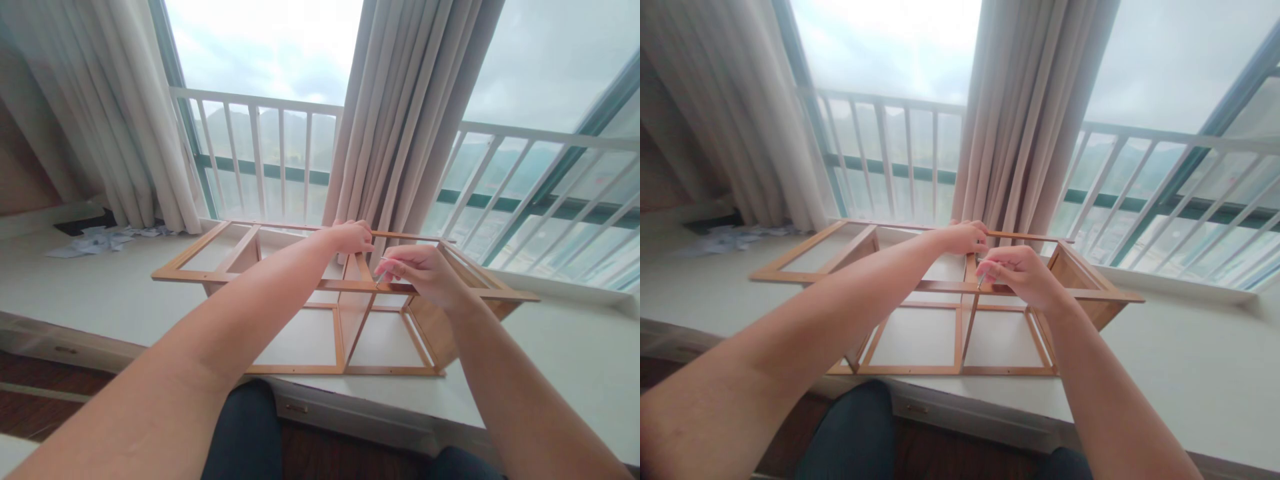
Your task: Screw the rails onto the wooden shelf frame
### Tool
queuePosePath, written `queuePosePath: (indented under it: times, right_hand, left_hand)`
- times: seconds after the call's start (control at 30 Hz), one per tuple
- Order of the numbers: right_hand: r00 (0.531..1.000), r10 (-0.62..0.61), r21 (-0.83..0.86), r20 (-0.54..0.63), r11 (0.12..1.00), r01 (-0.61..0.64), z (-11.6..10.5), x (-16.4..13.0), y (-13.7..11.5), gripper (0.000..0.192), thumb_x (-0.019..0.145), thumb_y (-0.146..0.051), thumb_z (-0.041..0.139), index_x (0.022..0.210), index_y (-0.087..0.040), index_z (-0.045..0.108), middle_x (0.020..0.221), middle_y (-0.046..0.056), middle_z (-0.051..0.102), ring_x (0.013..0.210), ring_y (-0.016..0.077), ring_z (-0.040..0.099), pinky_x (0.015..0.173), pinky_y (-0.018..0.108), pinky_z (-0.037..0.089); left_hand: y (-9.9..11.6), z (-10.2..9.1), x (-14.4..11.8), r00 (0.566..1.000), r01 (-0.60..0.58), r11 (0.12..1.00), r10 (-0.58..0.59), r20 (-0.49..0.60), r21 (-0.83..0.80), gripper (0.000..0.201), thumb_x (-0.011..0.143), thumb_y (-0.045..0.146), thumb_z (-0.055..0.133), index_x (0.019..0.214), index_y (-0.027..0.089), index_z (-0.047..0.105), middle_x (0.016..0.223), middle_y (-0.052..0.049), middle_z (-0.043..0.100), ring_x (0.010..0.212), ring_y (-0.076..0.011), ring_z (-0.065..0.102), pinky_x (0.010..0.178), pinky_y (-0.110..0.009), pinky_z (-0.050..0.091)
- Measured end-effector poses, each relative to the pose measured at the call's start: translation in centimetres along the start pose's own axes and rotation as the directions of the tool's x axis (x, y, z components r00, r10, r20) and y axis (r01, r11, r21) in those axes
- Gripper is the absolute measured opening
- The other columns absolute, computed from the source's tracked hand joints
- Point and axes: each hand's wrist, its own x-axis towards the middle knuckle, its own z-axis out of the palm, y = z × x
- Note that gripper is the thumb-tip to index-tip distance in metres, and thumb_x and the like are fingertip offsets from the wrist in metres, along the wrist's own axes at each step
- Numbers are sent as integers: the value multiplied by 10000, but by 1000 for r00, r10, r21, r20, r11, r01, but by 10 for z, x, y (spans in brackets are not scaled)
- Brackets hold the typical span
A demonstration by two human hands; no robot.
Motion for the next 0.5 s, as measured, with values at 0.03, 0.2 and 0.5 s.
queuePosePath:
  times: [0.03, 0.2, 0.5]
  right_hand:
    - [1000, -7, -16, -3, 1000, 7, 0, 0, -1, 412, 946, -536, 723, 799, -162, 814, 689, 52, 708, 633, 143, 609, 601, 254, 477]
    - [999, -48, -46, 6, 998, 48, -1, 2, -1, 399, 951, -518, 728, 781, -170, 821, 704, 55, 711, 672, 158, 625, 639, 279, 484]
    - [998, 69, 207, -13, 976, -65, 1, 0, 5, 359, 846, -442, 864, 1125, -221, 815, 796, 19, 677, 714, 147, 638, 674, 276, 601]
  left_hand:
    - [0, 0, 0, 1000, 1, 1000, -1, 1, -3, 424, 966, 631, 476, 1053, 335, 768, 1606, 28, 478, 1382, -324, 478, 1230, -610, 299]
    - [0, 1, 0, 1000, 9, 1000, -9, 2, -11, 426, 966, 637, 482, 1042, 331, 769, 1613, 33, 474, 1395, -326, 464, 1239, -595, 287]
    - [7, -6, -6, 999, 28, 1000, -28, 36, 7, 360, 957, 549, 511, 1138, 375, 770, 1643, 34, 446, 1439, -332, 456, 1245, -582, 296]
